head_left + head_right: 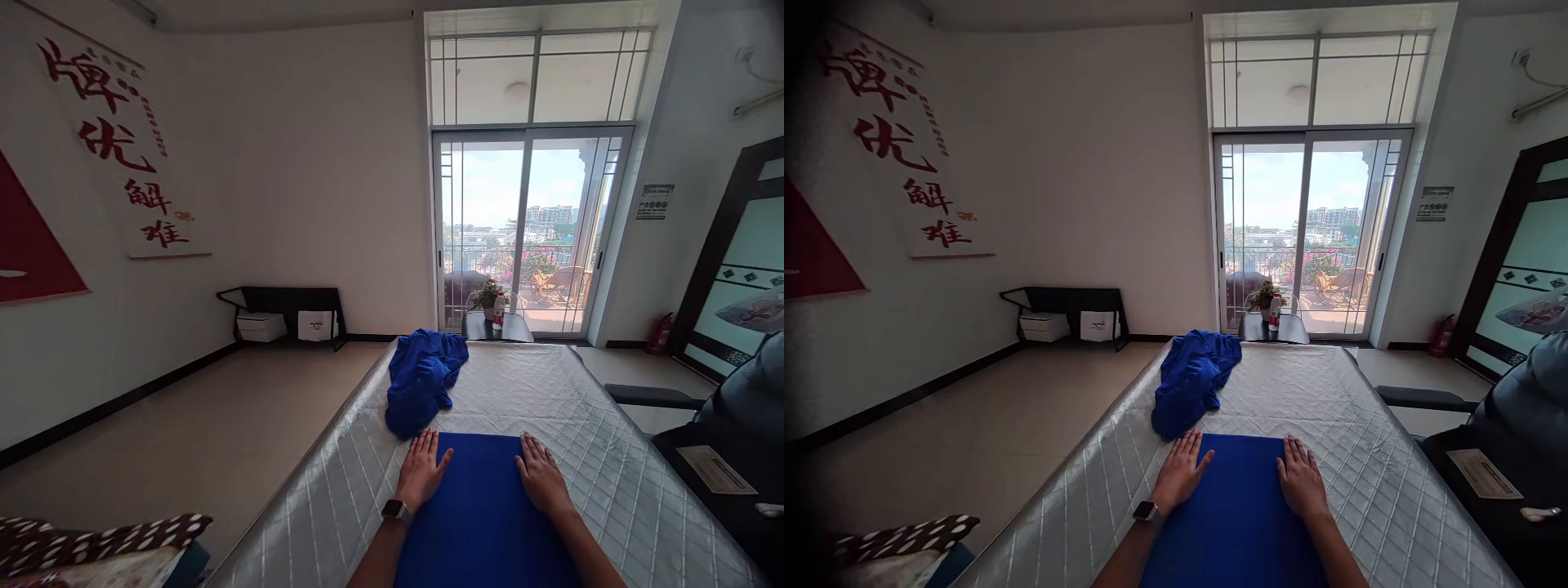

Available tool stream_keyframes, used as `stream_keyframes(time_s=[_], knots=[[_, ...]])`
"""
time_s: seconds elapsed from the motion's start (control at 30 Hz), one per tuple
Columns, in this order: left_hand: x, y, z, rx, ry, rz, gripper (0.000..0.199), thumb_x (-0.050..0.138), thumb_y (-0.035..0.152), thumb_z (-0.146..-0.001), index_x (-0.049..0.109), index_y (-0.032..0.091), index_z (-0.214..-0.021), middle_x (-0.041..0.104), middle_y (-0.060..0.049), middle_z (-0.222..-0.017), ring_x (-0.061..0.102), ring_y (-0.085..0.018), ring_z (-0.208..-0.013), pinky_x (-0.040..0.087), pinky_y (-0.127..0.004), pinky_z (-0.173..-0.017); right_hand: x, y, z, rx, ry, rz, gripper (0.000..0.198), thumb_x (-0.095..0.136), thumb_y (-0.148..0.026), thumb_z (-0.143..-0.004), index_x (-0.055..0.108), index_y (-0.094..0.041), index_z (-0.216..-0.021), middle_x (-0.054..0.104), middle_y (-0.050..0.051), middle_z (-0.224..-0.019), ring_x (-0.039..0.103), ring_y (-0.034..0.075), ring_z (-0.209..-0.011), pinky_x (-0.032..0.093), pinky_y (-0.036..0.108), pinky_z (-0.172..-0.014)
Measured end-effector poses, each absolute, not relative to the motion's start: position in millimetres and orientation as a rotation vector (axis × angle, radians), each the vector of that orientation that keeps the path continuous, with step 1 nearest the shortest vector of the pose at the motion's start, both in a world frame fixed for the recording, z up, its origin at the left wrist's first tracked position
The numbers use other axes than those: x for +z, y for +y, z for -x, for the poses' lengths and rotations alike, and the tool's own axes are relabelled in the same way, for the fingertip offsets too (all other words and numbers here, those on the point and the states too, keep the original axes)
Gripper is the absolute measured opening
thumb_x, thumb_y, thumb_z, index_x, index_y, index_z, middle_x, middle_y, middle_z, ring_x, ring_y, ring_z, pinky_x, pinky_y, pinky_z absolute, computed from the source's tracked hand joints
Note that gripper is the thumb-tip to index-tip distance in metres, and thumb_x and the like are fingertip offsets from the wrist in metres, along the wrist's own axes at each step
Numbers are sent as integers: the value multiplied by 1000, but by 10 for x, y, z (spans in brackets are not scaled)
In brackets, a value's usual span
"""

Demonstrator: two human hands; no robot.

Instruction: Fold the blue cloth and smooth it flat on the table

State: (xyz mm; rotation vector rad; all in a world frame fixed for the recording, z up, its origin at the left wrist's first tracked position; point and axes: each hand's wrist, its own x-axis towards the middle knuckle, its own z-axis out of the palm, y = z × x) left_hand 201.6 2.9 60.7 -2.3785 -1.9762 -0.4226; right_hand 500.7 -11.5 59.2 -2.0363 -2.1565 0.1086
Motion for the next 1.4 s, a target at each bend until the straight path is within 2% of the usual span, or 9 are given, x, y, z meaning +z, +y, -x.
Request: stream_keyframes(time_s=[0.1,0.5,0.7,0.83,0.97,1.17,1.4], knots=[[601,31,-2015,-430,-1957,2367,79,13,66,-97,40,13,-149,38,-12,-155,29,-27,-145,24,-46,-119,612,-129,-4994,88,-2159,2044,65,16,-42,-97,18,-11,-155,16,3,-162,11,17,-149,8,39,-121],[584,12,-2050,-476,-1949,2330,79,15,65,-98,38,10,-149,35,-13,-156,29,-26,-145,25,-43,-119,649,-163,-4993,148,-2150,2063,66,16,-43,-98,20,-11,-155,16,6,-162,7,18,-149,5,38,-121],[585,-17,-2088,-465,-1924,2241,75,19,60,-100,44,5,-145,41,-20,-151,34,-29,-143,28,-44,-117,624,-172,-5017,120,-2158,2033,64,18,-40,-98,23,-8,-154,16,9,-161,6,19,-149,3,38,-121],[653,-74,-2474,-486,-1816,2327,66,20,52,-102,47,9,-143,45,-17,-150,36,-28,-142,31,-45,-116,613,-168,-5021,137,-2135,2015,63,21,-38,-98,23,-10,-154,17,9,-161,8,19,-149,4,39,-121],[695,-136,-3249,-510,-1602,2616,59,21,49,-103,47,15,-144,48,-13,-148,39,-25,-140,33,-43,-115,623,-181,-5023,162,-2113,2023,63,22,-36,-97,22,-9,-154,19,10,-161,11,21,-149,8,42,-120],[585,-128,-3987,-678,-1498,2767,56,18,42,-104,36,18,-151,42,-13,-153,36,-25,-142,32,-48,-115,581,-201,-5071,90,-2205,1994,64,28,-22,-91,25,-11,-154,16,7,-161,12,21,-149,10,40,-121],[507,-121,-3540,-587,-1625,2716,64,13,52,-102,36,16,-150,37,-11,-155,26,-24,-146,26,-47,-119,600,-165,-5029,112,-2140,2032,62,20,-34,-97,23,-11,-154,19,7,-161,12,20,-149,10,41,-120]])
